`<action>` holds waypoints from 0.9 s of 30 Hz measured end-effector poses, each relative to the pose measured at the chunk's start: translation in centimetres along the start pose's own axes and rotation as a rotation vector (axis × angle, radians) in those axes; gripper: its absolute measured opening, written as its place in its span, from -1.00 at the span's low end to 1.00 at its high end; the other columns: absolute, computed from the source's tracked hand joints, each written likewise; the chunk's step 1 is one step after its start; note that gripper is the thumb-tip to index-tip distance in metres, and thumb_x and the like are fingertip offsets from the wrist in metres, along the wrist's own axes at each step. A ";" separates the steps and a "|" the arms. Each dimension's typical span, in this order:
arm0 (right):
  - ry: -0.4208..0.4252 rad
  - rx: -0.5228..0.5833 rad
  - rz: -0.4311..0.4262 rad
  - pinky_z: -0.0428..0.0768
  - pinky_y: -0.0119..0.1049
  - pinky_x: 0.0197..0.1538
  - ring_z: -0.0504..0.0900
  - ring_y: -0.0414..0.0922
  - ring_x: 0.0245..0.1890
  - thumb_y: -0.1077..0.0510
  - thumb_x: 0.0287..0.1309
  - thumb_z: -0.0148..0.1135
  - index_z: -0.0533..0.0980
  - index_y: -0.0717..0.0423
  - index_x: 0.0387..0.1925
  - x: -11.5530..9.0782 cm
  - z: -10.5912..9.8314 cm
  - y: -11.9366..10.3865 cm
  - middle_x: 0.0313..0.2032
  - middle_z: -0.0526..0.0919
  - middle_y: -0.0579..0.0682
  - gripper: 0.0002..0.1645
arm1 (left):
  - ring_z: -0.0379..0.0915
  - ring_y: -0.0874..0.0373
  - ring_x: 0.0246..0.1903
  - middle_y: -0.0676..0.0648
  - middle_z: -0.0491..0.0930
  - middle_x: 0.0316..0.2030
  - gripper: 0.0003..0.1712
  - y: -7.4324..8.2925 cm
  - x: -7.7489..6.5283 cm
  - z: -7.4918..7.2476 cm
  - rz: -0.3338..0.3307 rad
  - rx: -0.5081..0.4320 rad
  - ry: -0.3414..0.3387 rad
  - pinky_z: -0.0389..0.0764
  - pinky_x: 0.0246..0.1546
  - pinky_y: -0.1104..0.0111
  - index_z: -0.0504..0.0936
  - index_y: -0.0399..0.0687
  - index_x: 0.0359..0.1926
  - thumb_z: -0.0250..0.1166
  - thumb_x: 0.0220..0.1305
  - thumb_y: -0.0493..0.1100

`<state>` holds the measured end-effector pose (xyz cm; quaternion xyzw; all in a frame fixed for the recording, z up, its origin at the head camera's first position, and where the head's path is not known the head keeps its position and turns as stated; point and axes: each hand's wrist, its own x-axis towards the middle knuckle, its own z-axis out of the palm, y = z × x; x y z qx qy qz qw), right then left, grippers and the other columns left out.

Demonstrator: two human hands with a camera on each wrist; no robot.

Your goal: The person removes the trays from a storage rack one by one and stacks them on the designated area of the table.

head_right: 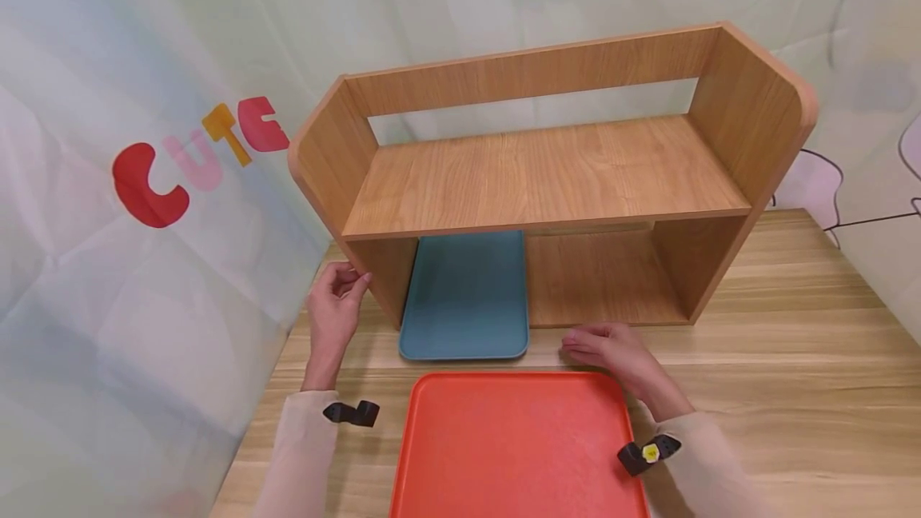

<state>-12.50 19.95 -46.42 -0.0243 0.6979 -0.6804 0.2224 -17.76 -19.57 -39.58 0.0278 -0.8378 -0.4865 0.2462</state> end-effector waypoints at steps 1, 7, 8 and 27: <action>-0.004 0.004 0.000 0.57 -0.15 0.16 0.60 0.04 0.09 0.03 0.34 0.10 0.25 0.57 0.22 0.3 0.3 0.0 0.11 0.52 0.37 -0.30 | 0.64 0.01 -0.24 -0.21 0.65 -0.29 -0.80 0.0 0.0 0.0 -0.001 0.000 0.001 0.69 -0.10 0.24 0.56 -0.24 -0.20 0.34 0.20 -0.24; -0.008 0.008 0.014 0.58 -0.12 0.14 0.59 0.10 0.09 0.05 0.33 0.11 0.24 0.56 0.22 1.9 2.0 0.3 0.11 0.51 0.40 -0.31 | 0.65 0.01 -0.24 -0.21 0.65 -0.29 -0.80 0.0 0.0 0.0 -0.005 -0.005 0.003 0.69 -0.10 0.24 0.56 -0.25 -0.20 0.34 0.20 -0.24; -0.012 0.012 0.014 0.58 -0.12 0.14 0.60 0.10 0.08 0.06 0.33 0.11 0.23 0.57 0.22 2.1 2.2 0.3 0.10 0.52 0.40 -0.31 | 0.65 0.02 -0.24 -0.21 0.65 -0.29 -0.80 0.0 0.0 0.0 -0.005 -0.006 0.002 0.69 -0.10 0.24 0.56 -0.25 -0.20 0.34 0.20 -0.24; -0.057 0.035 0.094 0.66 -0.16 0.02 0.70 -0.05 -0.13 0.14 0.28 0.17 0.35 0.57 0.11 5.4 4.2 0.8 -0.11 0.65 0.16 -0.43 | 0.65 0.02 -0.27 -0.23 0.65 -0.32 -0.82 -0.1 0.1 0.0 0.015 -0.019 0.014 0.70 -0.13 0.27 0.56 -0.28 -0.24 0.35 0.18 -0.28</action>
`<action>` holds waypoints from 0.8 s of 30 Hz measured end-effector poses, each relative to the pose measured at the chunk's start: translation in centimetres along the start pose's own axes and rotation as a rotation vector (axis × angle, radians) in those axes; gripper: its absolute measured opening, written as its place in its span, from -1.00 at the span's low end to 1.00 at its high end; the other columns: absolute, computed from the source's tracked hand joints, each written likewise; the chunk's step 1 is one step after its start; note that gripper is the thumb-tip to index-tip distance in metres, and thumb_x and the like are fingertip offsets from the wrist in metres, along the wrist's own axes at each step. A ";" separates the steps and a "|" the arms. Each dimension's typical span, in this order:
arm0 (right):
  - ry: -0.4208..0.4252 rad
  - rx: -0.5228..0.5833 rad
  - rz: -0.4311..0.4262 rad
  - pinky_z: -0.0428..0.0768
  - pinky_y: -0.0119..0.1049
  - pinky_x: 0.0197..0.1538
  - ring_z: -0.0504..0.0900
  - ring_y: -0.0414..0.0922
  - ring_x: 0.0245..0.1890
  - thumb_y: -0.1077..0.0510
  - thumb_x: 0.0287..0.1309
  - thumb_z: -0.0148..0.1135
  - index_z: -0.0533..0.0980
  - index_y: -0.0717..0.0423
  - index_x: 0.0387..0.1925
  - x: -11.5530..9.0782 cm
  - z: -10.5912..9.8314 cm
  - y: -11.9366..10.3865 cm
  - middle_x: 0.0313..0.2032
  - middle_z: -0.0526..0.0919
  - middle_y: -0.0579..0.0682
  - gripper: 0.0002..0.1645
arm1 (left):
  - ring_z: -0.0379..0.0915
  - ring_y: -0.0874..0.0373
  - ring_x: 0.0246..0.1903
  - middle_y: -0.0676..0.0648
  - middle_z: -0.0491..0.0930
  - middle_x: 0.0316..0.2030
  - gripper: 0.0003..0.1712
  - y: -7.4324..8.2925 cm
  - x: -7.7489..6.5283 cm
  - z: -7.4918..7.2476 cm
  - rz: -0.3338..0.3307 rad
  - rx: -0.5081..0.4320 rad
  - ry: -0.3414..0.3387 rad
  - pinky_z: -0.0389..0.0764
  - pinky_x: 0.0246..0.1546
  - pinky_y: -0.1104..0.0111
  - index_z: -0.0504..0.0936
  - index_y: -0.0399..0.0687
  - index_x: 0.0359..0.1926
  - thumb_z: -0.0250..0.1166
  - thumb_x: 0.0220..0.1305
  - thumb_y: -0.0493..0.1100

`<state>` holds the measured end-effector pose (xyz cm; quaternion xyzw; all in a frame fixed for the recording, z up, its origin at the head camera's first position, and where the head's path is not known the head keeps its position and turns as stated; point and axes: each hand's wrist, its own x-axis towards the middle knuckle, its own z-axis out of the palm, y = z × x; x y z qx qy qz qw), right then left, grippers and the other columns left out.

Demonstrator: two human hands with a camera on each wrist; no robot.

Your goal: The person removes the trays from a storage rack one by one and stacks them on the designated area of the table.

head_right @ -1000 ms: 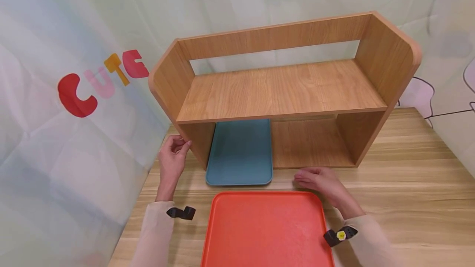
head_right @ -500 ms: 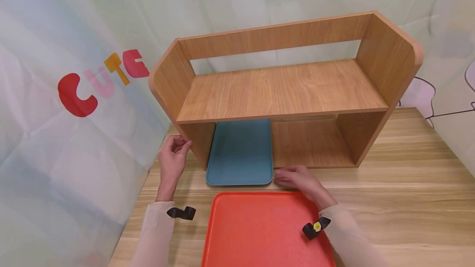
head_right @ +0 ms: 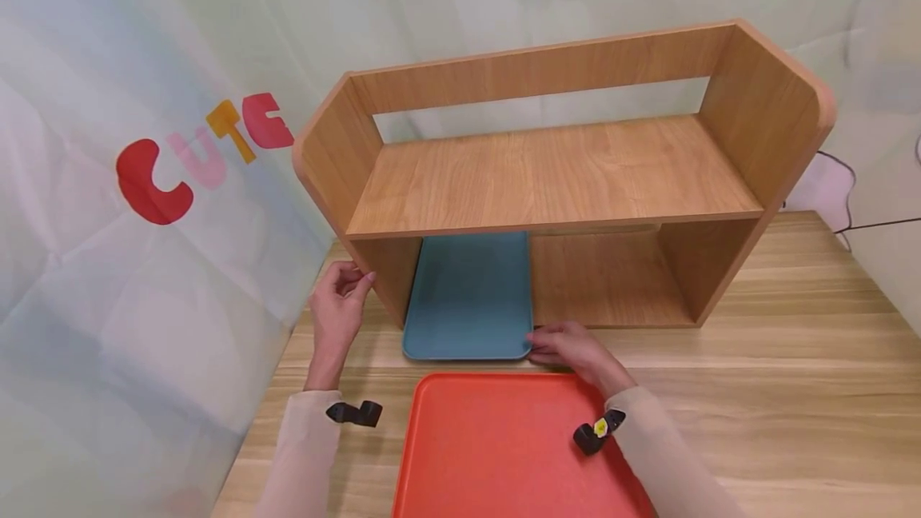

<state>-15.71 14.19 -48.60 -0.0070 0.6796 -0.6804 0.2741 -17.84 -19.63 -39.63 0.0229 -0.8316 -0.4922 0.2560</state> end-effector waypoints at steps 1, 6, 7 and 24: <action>0.000 -0.001 0.006 0.66 -0.18 0.02 0.71 -0.07 -0.14 0.14 0.28 0.17 0.35 0.57 0.11 0.1 0.0 0.0 -0.12 0.65 0.15 -0.43 | 0.65 0.02 -0.27 -0.23 0.65 -0.32 -0.82 0.0 0.0 0.0 -0.001 0.001 0.000 0.70 -0.13 0.28 0.56 -0.27 -0.24 0.35 0.18 -0.28; 0.005 0.001 0.041 0.68 -0.24 -0.03 0.70 -0.14 -0.22 0.18 0.28 0.17 0.29 0.60 0.14 0.6 0.1 -0.1 -0.16 0.63 0.12 -0.41 | 0.65 0.01 -0.29 -0.24 0.65 -0.34 -0.83 0.0 -0.1 0.0 0.011 -0.021 0.011 0.70 -0.20 0.38 0.56 -0.28 -0.25 0.36 0.16 -0.31; 0.005 0.004 0.045 0.69 -0.25 -0.04 0.70 -0.16 -0.23 0.20 0.28 0.16 0.27 0.61 0.15 0.7 0.1 -0.1 -0.16 0.62 0.13 -0.40 | 0.65 -0.01 -0.30 -0.25 0.65 -0.34 -0.82 0.0 -0.1 0.0 0.016 -0.024 0.013 0.70 -0.21 0.40 0.56 -0.29 -0.25 0.36 0.15 -0.32; 0.031 0.145 0.006 0.68 -0.25 -0.05 0.69 -0.17 -0.24 0.32 0.29 0.08 0.11 0.64 0.23 0.4 0.4 0.0 -0.17 0.55 0.13 -0.37 | 0.66 0.02 -0.29 -0.24 0.66 -0.34 -0.82 0.1 -0.1 0.1 0.003 -0.024 0.008 0.69 -0.22 0.45 0.56 -0.30 -0.25 0.36 0.16 -0.29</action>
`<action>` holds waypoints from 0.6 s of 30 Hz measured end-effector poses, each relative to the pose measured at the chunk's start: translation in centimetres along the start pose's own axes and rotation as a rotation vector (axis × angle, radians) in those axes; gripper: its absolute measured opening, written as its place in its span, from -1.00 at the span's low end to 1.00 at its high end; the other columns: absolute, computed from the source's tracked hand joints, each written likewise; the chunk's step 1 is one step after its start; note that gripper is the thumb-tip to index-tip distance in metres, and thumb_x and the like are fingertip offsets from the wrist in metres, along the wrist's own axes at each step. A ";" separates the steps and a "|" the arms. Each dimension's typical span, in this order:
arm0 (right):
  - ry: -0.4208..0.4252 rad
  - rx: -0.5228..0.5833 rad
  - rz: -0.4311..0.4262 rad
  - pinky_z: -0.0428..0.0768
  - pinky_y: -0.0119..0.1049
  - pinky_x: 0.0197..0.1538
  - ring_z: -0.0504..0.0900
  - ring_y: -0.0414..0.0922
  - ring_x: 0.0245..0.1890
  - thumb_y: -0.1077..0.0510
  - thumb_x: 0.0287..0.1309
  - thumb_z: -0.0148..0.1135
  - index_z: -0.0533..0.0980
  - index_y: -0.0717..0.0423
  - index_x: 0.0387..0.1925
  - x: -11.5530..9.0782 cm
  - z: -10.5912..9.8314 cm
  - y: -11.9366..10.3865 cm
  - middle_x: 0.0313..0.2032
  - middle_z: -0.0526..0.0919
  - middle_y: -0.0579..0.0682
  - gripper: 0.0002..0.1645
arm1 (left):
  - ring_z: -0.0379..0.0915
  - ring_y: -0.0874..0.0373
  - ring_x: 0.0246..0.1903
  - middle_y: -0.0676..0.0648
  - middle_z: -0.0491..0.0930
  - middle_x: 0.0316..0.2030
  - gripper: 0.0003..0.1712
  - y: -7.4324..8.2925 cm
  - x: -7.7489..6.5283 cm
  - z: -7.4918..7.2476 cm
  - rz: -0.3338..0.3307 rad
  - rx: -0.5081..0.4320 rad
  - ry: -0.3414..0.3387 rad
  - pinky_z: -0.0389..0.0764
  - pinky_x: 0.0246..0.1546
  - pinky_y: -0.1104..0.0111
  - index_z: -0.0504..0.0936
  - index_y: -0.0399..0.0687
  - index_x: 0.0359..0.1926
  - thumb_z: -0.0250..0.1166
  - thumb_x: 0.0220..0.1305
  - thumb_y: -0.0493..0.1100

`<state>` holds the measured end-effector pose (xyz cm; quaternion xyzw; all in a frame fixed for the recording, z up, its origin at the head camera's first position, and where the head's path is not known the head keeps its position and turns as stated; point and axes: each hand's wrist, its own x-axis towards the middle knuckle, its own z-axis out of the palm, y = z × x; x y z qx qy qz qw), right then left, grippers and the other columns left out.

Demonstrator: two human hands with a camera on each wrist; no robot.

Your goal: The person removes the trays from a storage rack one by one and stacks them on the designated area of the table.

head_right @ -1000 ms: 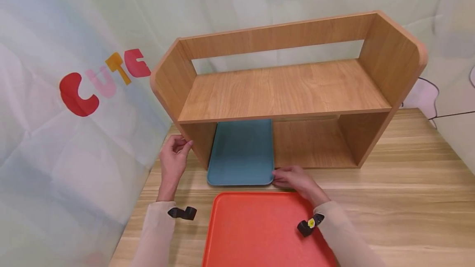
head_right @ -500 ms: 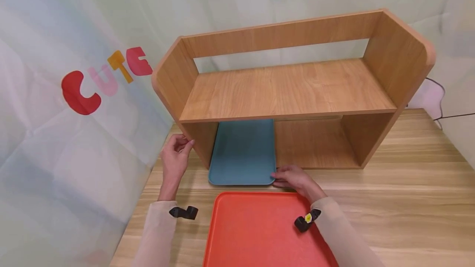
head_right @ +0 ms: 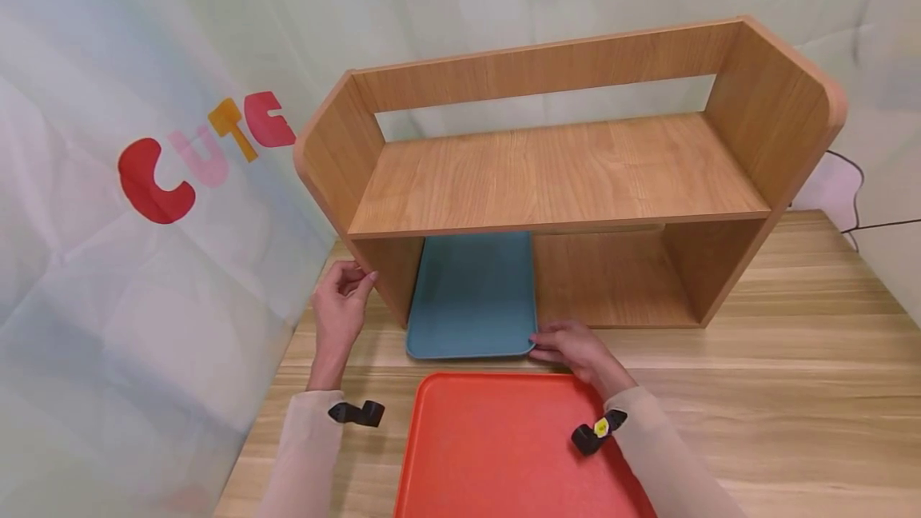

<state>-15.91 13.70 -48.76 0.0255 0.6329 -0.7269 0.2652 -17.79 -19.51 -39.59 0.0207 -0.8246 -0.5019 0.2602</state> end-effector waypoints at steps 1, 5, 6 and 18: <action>0.003 0.010 -0.003 0.68 -0.24 -0.04 0.69 -0.17 -0.23 0.32 0.29 0.07 0.09 0.64 0.25 -0.1 0.0 -0.1 -0.15 0.55 0.14 -0.35 | 0.66 0.02 -0.29 -0.24 0.66 -0.34 -0.82 0.0 0.0 0.0 0.000 0.000 -0.001 0.69 -0.22 0.45 0.56 -0.30 -0.25 0.36 0.16 -0.29; 0.023 0.031 -0.011 0.65 -0.20 0.00 0.69 -0.16 -0.21 0.32 0.31 0.05 0.04 0.63 0.28 -0.6 0.1 -0.4 -0.04 0.52 0.23 -0.33 | 0.66 0.02 -0.29 -0.24 0.66 -0.34 -0.83 0.0 0.0 0.0 -0.002 -0.006 -0.002 0.69 -0.22 0.45 0.57 -0.30 -0.24 0.35 0.16 -0.31; 0.029 0.032 -0.015 0.65 -0.19 0.01 0.69 -0.16 -0.20 0.32 0.32 0.04 0.02 0.64 0.29 -0.7 0.1 -0.4 -0.03 0.51 0.25 -0.32 | 0.66 0.02 -0.29 -0.24 0.66 -0.34 -0.83 0.0 0.0 0.0 -0.003 -0.008 -0.002 0.69 -0.22 0.45 0.57 -0.30 -0.25 0.35 0.16 -0.31; 0.147 0.013 -0.033 0.63 -0.16 0.03 0.67 -0.20 -0.20 0.31 0.36 -0.06 0.03 0.57 0.32 -1.9 0.3 -0.7 0.18 0.33 0.42 -0.37 | 0.65 -0.02 -0.29 -0.26 0.65 -0.34 -0.82 0.1 -0.1 0.0 0.000 -0.022 0.000 0.69 -0.22 0.45 0.55 -0.31 -0.25 0.35 0.16 -0.33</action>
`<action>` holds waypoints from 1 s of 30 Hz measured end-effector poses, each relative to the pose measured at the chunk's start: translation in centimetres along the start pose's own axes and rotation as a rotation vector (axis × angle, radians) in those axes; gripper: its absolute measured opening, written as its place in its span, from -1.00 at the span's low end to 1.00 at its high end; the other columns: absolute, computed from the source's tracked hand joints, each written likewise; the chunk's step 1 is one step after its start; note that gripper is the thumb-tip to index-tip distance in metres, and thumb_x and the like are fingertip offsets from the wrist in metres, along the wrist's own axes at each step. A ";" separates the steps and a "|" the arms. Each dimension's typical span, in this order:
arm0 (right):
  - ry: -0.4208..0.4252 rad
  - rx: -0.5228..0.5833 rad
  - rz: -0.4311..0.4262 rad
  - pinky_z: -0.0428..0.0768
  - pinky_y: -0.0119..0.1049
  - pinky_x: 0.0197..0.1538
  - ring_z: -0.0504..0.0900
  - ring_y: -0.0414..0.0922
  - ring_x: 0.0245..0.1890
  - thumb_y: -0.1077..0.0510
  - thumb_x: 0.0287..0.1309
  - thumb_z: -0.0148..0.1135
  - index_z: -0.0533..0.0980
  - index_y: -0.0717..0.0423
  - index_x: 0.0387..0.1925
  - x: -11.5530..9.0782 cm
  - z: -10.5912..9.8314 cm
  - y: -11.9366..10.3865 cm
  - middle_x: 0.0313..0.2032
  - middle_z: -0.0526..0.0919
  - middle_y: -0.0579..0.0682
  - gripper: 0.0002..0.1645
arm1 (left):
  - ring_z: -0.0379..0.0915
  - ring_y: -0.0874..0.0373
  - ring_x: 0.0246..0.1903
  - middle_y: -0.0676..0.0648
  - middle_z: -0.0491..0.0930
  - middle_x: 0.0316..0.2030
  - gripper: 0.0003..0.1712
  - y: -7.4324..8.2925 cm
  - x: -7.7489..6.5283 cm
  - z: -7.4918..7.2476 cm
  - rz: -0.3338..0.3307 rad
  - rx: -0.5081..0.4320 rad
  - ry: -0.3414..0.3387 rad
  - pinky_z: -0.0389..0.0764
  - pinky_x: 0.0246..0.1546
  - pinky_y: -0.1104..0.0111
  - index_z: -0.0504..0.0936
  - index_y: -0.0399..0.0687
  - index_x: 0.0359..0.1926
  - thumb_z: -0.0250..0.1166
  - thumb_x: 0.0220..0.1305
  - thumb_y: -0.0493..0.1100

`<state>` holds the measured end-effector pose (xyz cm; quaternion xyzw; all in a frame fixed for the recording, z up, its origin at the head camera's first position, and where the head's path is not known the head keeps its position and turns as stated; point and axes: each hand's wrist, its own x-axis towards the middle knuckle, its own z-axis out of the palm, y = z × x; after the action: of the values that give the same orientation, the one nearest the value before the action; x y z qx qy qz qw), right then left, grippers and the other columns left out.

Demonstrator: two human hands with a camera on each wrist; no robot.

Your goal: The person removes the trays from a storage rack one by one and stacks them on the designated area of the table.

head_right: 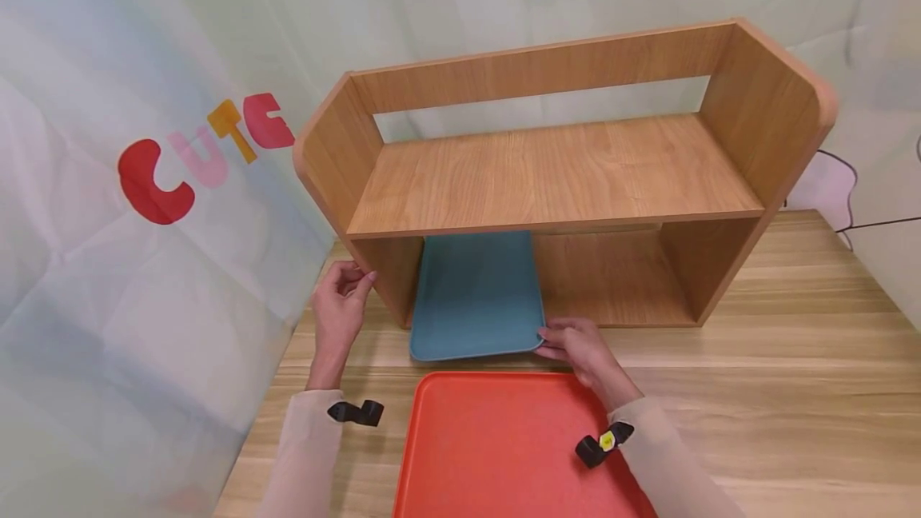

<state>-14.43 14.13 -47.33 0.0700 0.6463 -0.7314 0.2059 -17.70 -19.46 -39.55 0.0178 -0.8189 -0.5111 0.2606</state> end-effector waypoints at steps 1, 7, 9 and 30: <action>-0.003 0.000 -0.001 0.63 -0.16 0.03 0.67 -0.21 -0.19 0.30 0.37 -0.06 0.03 0.57 0.33 -0.2 -0.2 0.0 0.20 0.31 0.43 -0.37 | 0.65 -0.02 -0.29 -0.26 0.65 -0.34 -0.82 0.0 0.0 0.0 0.001 0.001 0.001 0.70 -0.21 0.42 0.54 -0.31 -0.25 0.35 0.16 -0.33; -0.006 0.008 -0.010 0.59 -0.14 0.07 0.69 -0.21 -0.21 0.24 0.37 -0.02 0.03 0.54 0.34 -1.2 -1.4 -0.4 0.17 0.35 0.39 -0.34 | 0.64 0.00 -0.29 -0.26 0.64 -0.34 -0.82 -0.1 0.1 0.0 -0.006 0.009 -0.004 0.70 -0.19 0.37 0.54 -0.31 -0.25 0.35 0.17 -0.32; -0.010 0.002 -0.030 0.61 -0.15 0.05 0.69 -0.22 -0.22 0.24 0.37 -0.01 0.03 0.57 0.33 -1.5 -1.9 -0.5 0.13 0.38 0.37 -0.33 | 0.64 0.01 -0.28 -0.25 0.65 -0.34 -0.82 -0.1 0.1 0.0 -0.010 0.009 -0.008 0.70 -0.18 0.37 0.54 -0.31 -0.24 0.34 0.17 -0.32; -0.031 -0.077 -0.148 0.71 -0.37 -0.15 0.68 -0.31 -0.32 0.27 0.34 0.00 0.23 0.73 0.13 -4.8 -6.4 -0.3 -0.31 0.65 -0.25 -0.45 | 0.65 0.01 -0.24 -0.24 0.65 -0.29 -0.82 0.0 0.0 -0.1 -0.033 0.029 -0.025 0.70 -0.15 0.33 0.54 -0.29 -0.22 0.33 0.20 -0.29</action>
<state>-11.28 21.41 -46.31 0.0027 0.6742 -0.7202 0.1635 -17.71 -19.53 -39.53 0.0287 -0.8290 -0.5037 0.2415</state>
